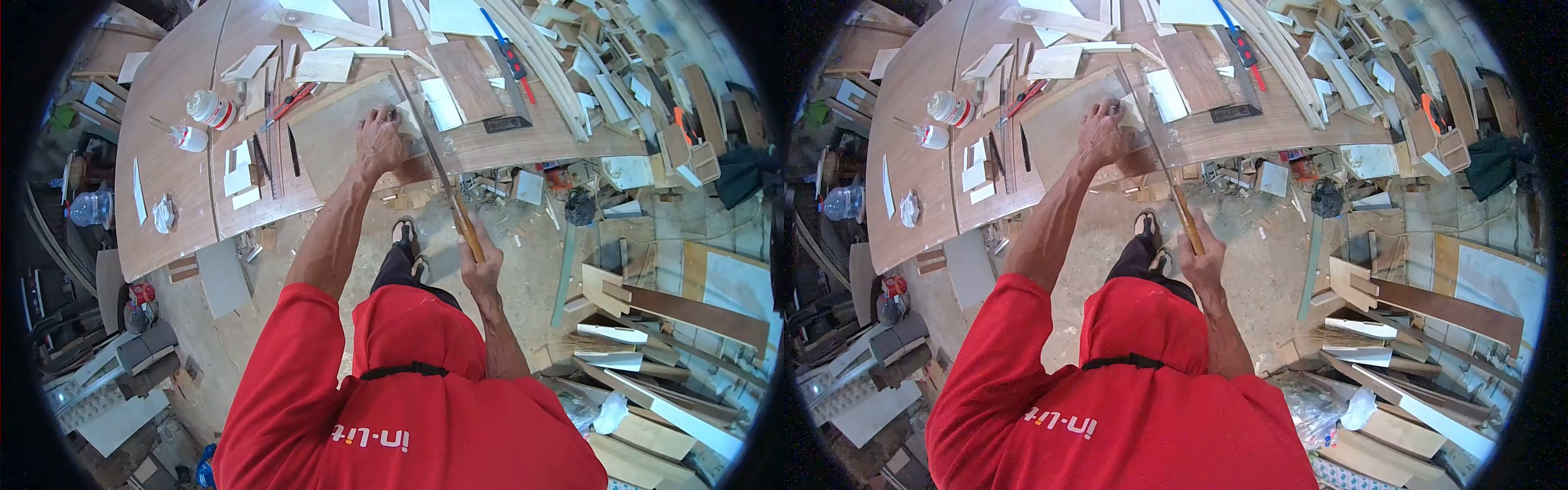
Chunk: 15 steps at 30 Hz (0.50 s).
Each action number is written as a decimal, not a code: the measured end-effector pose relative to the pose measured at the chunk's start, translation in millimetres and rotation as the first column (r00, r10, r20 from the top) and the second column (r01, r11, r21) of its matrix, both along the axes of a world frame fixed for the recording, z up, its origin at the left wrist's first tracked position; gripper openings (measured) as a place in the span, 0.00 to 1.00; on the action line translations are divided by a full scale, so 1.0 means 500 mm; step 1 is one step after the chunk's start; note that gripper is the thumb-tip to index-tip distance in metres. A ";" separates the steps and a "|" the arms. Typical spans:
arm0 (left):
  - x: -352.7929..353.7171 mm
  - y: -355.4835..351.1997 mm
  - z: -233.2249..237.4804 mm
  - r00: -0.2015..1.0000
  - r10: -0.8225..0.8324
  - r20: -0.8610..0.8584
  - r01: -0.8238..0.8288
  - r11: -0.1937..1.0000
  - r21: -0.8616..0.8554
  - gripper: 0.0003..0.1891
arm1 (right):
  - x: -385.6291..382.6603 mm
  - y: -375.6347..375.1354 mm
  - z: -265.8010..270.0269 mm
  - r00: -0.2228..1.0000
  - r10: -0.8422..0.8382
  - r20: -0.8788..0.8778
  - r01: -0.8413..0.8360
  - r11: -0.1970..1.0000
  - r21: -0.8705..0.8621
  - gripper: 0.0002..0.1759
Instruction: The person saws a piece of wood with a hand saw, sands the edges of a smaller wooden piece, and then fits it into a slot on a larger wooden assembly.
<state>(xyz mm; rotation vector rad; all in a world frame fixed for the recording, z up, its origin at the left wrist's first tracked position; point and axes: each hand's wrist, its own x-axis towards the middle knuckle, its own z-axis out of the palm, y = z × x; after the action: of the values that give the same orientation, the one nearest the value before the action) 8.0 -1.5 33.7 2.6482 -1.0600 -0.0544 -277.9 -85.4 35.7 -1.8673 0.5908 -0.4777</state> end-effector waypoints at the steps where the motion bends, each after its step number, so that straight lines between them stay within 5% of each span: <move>1: 0.001 -0.001 0.001 1.000 0.000 0.001 0.000 1.000 -0.001 0.30 | -0.013 0.003 0.006 1.000 0.000 0.001 0.000 1.000 -0.001 0.23; 8: -0.001 -0.002 0.001 1.000 -0.007 -0.012 0.007 1.000 0.007 0.31 | 0.003 -0.008 0.016 0.999 -0.012 -0.047 0.011 0.999 -0.030 0.24; 15: 0.004 -0.002 -0.013 1.000 0.006 0.016 -0.007 1.000 0.024 0.31 | -0.011 -0.001 0.001 0.995 0.002 0.096 0.009 0.993 -0.116 0.25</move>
<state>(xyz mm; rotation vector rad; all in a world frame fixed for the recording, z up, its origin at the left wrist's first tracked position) 9.9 -2.6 27.1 2.6777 -1.0624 -0.0453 -283.2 -85.9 36.0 -1.9414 0.5115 -0.6120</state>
